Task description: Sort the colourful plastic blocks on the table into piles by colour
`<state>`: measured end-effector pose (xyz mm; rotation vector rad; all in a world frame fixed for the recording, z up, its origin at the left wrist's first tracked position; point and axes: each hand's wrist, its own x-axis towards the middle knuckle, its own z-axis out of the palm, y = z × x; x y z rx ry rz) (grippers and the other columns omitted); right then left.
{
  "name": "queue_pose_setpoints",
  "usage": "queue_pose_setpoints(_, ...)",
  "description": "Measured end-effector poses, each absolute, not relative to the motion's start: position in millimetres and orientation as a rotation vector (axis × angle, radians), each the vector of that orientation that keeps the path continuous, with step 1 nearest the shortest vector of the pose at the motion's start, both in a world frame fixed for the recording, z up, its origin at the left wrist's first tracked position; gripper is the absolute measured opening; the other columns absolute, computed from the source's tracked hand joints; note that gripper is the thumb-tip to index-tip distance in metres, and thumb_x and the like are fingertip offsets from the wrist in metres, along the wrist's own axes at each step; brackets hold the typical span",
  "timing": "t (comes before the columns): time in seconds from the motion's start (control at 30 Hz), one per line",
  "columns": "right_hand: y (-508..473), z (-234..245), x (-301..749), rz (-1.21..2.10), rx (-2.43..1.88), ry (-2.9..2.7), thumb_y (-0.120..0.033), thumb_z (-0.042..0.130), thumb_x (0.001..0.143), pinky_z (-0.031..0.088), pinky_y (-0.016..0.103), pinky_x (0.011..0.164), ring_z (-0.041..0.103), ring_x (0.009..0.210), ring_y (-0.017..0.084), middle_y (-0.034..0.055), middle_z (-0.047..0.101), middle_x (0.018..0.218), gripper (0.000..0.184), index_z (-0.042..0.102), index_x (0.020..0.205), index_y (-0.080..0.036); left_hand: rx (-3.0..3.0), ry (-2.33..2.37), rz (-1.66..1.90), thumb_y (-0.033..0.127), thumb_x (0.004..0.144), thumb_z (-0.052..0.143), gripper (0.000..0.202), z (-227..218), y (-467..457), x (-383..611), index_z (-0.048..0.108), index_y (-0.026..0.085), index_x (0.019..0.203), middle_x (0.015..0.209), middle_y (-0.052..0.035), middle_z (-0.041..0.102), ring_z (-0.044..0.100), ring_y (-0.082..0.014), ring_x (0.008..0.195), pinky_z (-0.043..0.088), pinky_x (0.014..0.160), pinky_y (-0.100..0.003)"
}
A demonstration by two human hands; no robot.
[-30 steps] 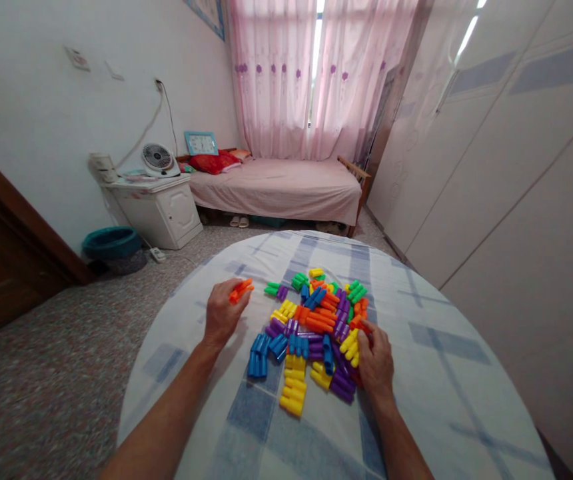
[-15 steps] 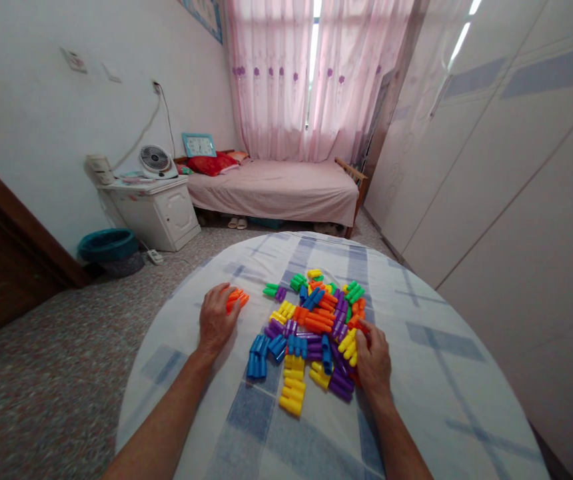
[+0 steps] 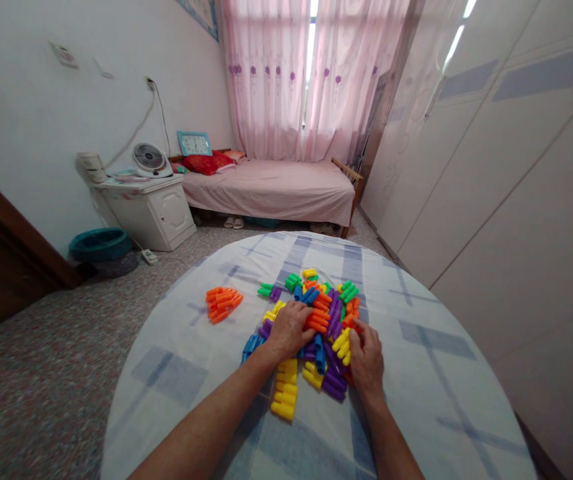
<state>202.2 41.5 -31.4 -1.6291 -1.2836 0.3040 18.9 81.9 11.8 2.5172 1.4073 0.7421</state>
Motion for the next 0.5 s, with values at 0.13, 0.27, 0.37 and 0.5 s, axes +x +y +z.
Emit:
queue_pose_setpoints(0.13, 40, -28, 201, 0.293, -1.627, -1.284, -0.039, 0.036, 0.082, 0.036, 0.038, 0.093, 0.050, 0.102, 0.023, 0.0104, 0.058, 0.107, 0.040, 0.058, 0.105, -0.016, 2.459, 1.464, 0.810, 0.030, 0.074, 0.066, 0.022, 8, 80, 19, 0.062, 0.019, 0.091, 0.094, -0.0053, 0.061, 0.053, -0.0220, 0.093, 0.043, 0.084, -0.035)
queue_pose_setpoints(0.27, 39, -28, 200, 0.303, -1.641, -1.290, -0.039, 0.036, 0.083, 0.036, 0.038, 0.094, 0.049, 0.103, 0.023, 0.0103, 0.057, 0.109, 0.040, 0.058, 0.106, -0.016, 2.369, 1.495, 0.955, 0.028, 0.074, 0.066, 0.021, 13, 75, 13, 0.060, 0.018, 0.091, 0.092, -0.0047, 0.061, 0.054, -0.0208, 0.092, 0.044, 0.083, -0.034)
queue_pose_setpoints(0.37, 38, -28, 201, 0.313, -1.644, -1.293, -0.039, 0.036, 0.083, 0.036, 0.038, 0.094, 0.050, 0.103, 0.023, 0.0105, 0.057, 0.109, 0.040, 0.058, 0.106, -0.015, 2.368, 1.521, 1.068, 0.027, 0.076, 0.064, 0.023, 19, 74, -5, 0.059, 0.018, 0.096, 0.093, -0.0044, 0.061, 0.054, -0.0204, 0.093, 0.044, 0.084, -0.033)
queue_pose_setpoints(0.5, 39, -29, 201, 0.311, -1.640, -1.293, -0.040, 0.036, 0.082, 0.037, 0.037, 0.093, 0.050, 0.101, 0.023, 0.0103, 0.057, 0.108, 0.040, 0.059, 0.105, -0.016, 2.409, 1.734, 1.131, 0.032, 0.080, 0.059, 0.025, 25, 80, -54, 0.059, 0.018, 0.100, 0.098, -0.0060, 0.062, 0.054, -0.0215, 0.096, 0.044, 0.087, -0.034)
